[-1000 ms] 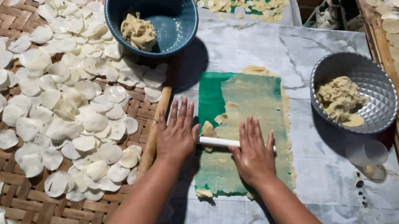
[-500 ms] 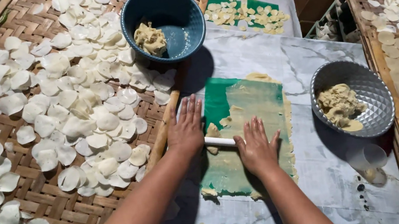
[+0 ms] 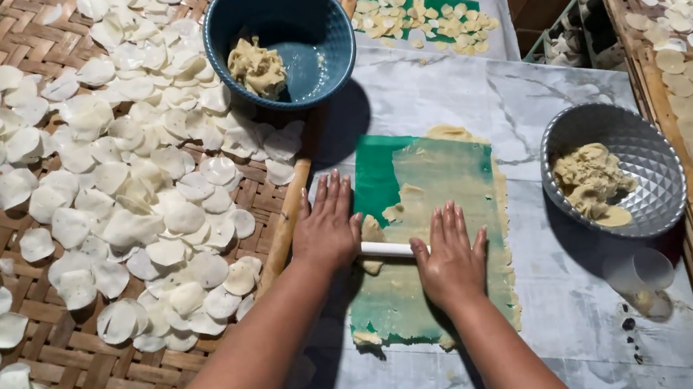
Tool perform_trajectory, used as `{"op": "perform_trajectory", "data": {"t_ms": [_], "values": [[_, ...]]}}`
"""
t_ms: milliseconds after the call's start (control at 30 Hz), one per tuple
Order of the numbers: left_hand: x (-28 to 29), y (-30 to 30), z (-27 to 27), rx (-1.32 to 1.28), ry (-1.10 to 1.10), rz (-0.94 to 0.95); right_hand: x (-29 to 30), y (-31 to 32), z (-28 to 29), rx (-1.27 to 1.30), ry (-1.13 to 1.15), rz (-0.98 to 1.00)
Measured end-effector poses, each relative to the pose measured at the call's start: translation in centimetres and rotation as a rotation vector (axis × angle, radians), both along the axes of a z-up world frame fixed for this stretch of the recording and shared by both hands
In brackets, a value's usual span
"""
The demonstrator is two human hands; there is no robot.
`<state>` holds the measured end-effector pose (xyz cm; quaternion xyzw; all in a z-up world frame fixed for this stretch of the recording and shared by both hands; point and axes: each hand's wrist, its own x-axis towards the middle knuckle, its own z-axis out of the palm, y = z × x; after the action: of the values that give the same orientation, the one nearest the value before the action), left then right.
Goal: Rolling out dough into thin sheets using a small rolling tool on a mat
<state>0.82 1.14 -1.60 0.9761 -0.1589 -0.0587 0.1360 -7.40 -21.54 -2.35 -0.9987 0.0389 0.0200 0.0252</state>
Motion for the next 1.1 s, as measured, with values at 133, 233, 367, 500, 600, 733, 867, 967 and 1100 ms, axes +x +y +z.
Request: {"op": "perform_trajectory", "data": {"t_ms": [133, 233, 367, 500, 600, 733, 867, 967, 1100], "values": [[-0.8, 0.0, 1.7, 0.012, 0.001, 0.011, 0.3, 0.9, 1.2, 0.016, 0.004, -0.037], [-2.8, 0.6, 1.1, 0.000, -0.067, -0.033, -1.8, 1.1, 0.9, 0.033, -0.040, 0.007], [-1.8, 0.6, -2.1, -0.010, -0.378, -0.037, -0.8, 0.9, 1.2, 0.080, -0.013, -0.004], [1.1, 0.2, -2.1, -0.025, -0.212, 0.020, 3.3, 1.0, 0.7, 0.059, -0.004, -0.065], [-0.6, 0.6, -1.4, 0.053, -0.170, -0.011, 1.0, 1.4, 1.2, 0.055, -0.122, 0.011], [-4.9, 1.5, -3.4, 0.114, -0.507, -0.019, -4.1, 1.0, 0.6, -0.015, -0.144, 0.109], [-7.8, 2.2, -3.1, 0.049, -0.448, -0.056, -6.8, 0.8, 2.4, 0.227, -0.187, 0.207], [-7.5, 2.9, -2.5, 0.000, -0.358, -0.091, -6.7, 1.2, 5.0, 0.314, -0.319, 0.277], [-6.4, 2.8, -0.3, -0.008, -0.358, -0.092, -5.6, 0.3, 4.8, 0.225, -0.368, 0.308]]}}
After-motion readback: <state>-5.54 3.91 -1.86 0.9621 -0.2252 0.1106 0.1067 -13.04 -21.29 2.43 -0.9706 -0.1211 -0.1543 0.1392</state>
